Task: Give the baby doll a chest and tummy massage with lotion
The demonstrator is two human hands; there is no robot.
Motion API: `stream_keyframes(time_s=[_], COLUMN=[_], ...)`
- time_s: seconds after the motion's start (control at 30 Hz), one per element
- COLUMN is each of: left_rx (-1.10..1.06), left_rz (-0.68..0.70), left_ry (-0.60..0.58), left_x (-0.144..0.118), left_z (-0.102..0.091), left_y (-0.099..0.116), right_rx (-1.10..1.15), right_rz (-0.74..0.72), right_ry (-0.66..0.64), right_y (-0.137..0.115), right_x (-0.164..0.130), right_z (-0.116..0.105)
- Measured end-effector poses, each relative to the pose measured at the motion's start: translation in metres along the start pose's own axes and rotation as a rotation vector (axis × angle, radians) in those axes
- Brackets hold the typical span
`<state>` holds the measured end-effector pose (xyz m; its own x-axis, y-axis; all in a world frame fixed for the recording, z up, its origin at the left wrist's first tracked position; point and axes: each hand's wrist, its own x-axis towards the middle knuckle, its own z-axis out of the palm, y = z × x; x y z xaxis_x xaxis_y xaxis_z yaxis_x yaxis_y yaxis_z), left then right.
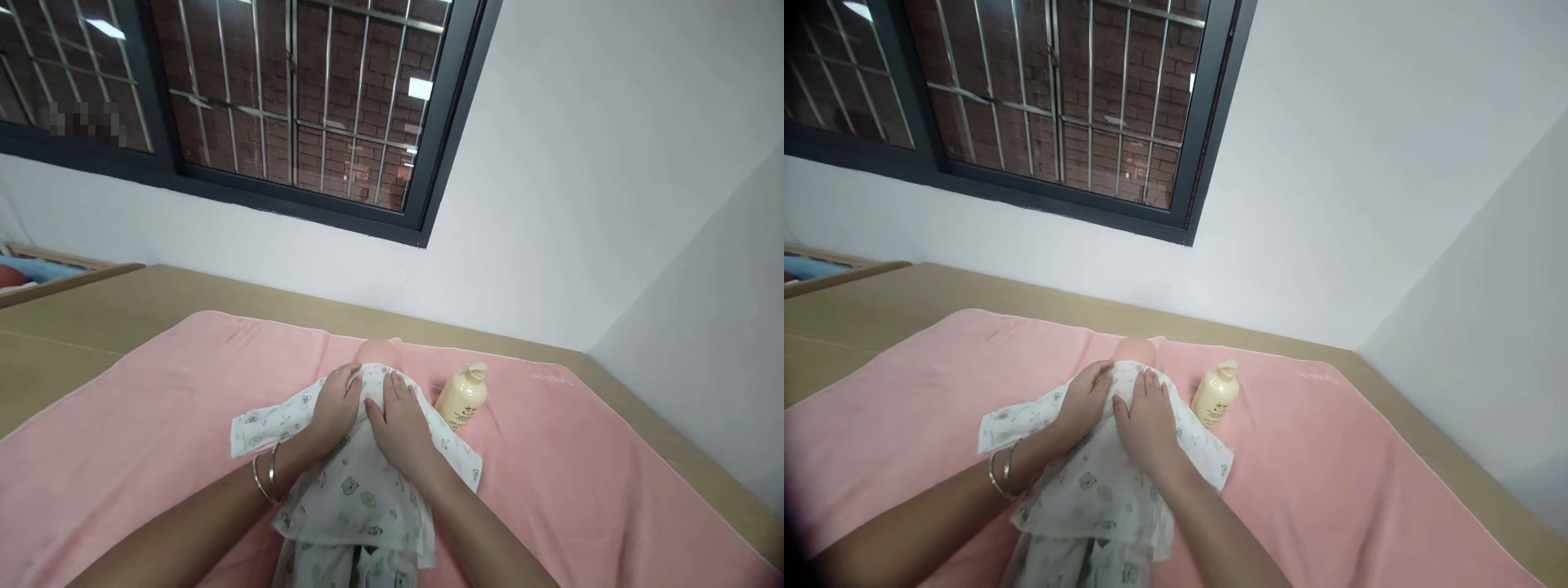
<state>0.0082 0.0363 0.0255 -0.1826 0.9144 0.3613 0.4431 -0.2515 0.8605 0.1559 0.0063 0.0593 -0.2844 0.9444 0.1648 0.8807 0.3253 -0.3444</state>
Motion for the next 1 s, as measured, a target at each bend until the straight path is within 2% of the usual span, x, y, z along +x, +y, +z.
stream_keyframes(time_s=[0.07,0.2,0.27,0.4,0.47,0.53,0.63,0.7,0.83,0.93,1.0], left_rx=[0.046,0.075,0.072,0.102,0.109,0.106,0.092,0.084,0.079,0.105,0.122], left_rz=[0.024,0.158,0.188,0.179,0.162,0.148,0.131,0.118,0.111,0.126,0.127], left_ry=[-0.005,-0.059,-0.06,-0.03,-0.021,-0.021,-0.031,-0.039,-0.057,-0.062,-0.057], left_x=[-0.004,-0.011,-0.014,-0.017,-0.018,-0.018,-0.018,-0.018,-0.018,-0.018,-0.019], left_z=[-0.004,-0.01,-0.011,-0.009,-0.009,-0.009,-0.01,-0.011,-0.013,-0.013,-0.013], left_y=[-0.004,-0.011,-0.012,-0.01,-0.009,-0.008,-0.009,-0.01,-0.009,-0.008,-0.008], right_rx=[-0.071,-0.089,-0.065,-0.053,-0.085,-0.132,-0.17,-0.155,-0.063,-0.029,-0.054], right_rz=[-0.028,-0.331,-0.381,-0.216,-0.1,-0.05,-0.144,-0.222,-0.238,-0.066,0.07], right_ry=[0.012,-0.022,-0.061,-0.09,-0.085,-0.071,-0.028,-0.005,-0.04,-0.017,0.01], right_y=[-0.008,-0.015,-0.009,0.001,-0.004,-0.013,-0.027,-0.03,-0.015,-0.003,-0.004], right_x=[-0.01,-0.016,-0.009,0.01,0.006,-0.008,-0.032,-0.037,-0.015,0.002,0.002], right_z=[0.002,0.0,-0.002,-0.008,-0.008,-0.005,0.002,0.005,0.003,-0.002,-0.002])
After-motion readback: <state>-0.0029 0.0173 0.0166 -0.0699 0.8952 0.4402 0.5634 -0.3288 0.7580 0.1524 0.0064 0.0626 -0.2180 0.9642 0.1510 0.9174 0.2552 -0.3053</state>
